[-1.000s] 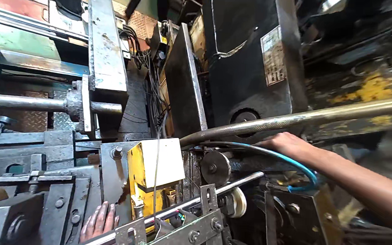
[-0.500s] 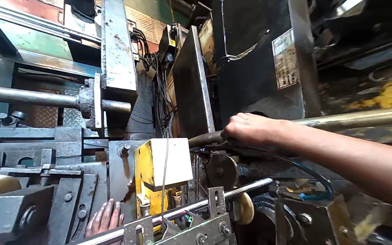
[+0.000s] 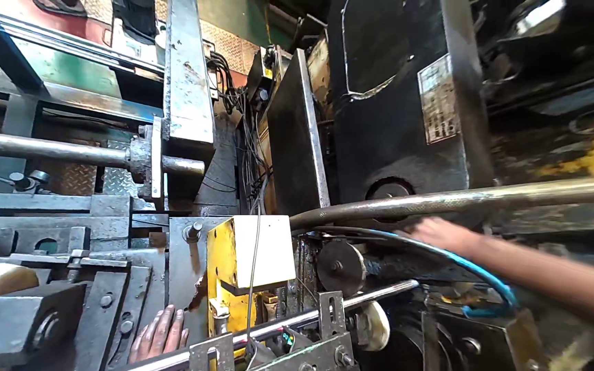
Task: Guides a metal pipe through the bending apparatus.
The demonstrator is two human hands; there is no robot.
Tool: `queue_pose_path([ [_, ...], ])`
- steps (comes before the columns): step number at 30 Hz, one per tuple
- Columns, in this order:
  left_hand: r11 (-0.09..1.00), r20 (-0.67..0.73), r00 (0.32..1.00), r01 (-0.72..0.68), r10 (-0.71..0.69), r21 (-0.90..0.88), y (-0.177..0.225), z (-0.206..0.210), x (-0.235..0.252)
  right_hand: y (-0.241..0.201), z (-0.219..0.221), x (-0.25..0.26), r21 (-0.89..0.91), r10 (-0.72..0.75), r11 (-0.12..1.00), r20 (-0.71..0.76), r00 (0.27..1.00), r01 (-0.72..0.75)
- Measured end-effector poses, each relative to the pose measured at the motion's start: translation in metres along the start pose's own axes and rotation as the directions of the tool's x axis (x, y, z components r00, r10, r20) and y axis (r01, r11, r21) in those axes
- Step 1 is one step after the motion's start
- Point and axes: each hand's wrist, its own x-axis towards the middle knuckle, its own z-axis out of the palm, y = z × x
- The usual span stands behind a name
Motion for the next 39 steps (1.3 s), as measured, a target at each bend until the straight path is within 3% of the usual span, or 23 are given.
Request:
queue_pose_path([
  [2,1.0,0.007,1.0,0.015,-0.015,-0.005,0.003,-0.003,0.0,0.006,0.058,0.0,0.15,0.26,0.952,0.054,0.964,-0.265],
  [4,1.0,0.002,1.0,0.014,-0.014,-0.003,0.001,-0.003,0.003,0.009,0.068,0.007,0.2,0.324,0.925,0.029,0.946,-0.323],
  [9,0.997,0.019,0.999,0.033,-0.032,-0.063,0.007,-0.01,0.009,0.019,0.048,-0.002,0.296,0.297,0.915,-0.038,0.954,-0.273],
  [13,1.0,0.081,0.996,0.025,-0.024,-0.006,-0.005,0.006,-0.005,0.037,0.056,-0.028,0.408,0.318,0.894,-0.291,0.902,-0.184],
  [17,0.998,0.099,0.995,0.005,-0.011,0.059,-0.011,0.015,-0.01,0.032,0.037,-0.052,0.234,0.137,0.971,-0.395,0.908,-0.045],
  [21,0.999,0.127,0.992,0.013,-0.018,0.038,-0.005,0.004,-0.003,0.001,-0.001,-0.026,0.126,-0.02,0.988,-0.462,0.887,0.088],
  [25,0.997,0.093,0.996,-0.013,0.006,0.076,-0.01,0.014,-0.009,-0.027,-0.059,0.006,0.023,-0.058,0.997,-0.361,0.931,0.071],
  [28,0.994,0.057,0.998,-0.016,0.01,0.106,-0.014,0.023,-0.014,-0.053,-0.107,0.023,0.012,-0.024,1.0,-0.158,0.987,0.026],
  [31,0.995,0.063,0.998,-0.009,0.003,0.098,-0.013,0.024,-0.015,-0.082,-0.144,0.043,0.017,-0.026,0.999,-0.036,0.999,0.027],
  [36,0.997,0.09,0.996,0.007,-0.015,0.083,-0.014,0.025,-0.015,-0.134,-0.171,0.093,-0.072,-0.048,0.996,0.029,0.998,0.05],
  [39,0.996,0.113,0.993,0.014,-0.024,0.089,-0.013,0.02,-0.014,-0.168,-0.179,0.113,-0.029,-0.022,0.999,0.079,0.997,0.024],
])
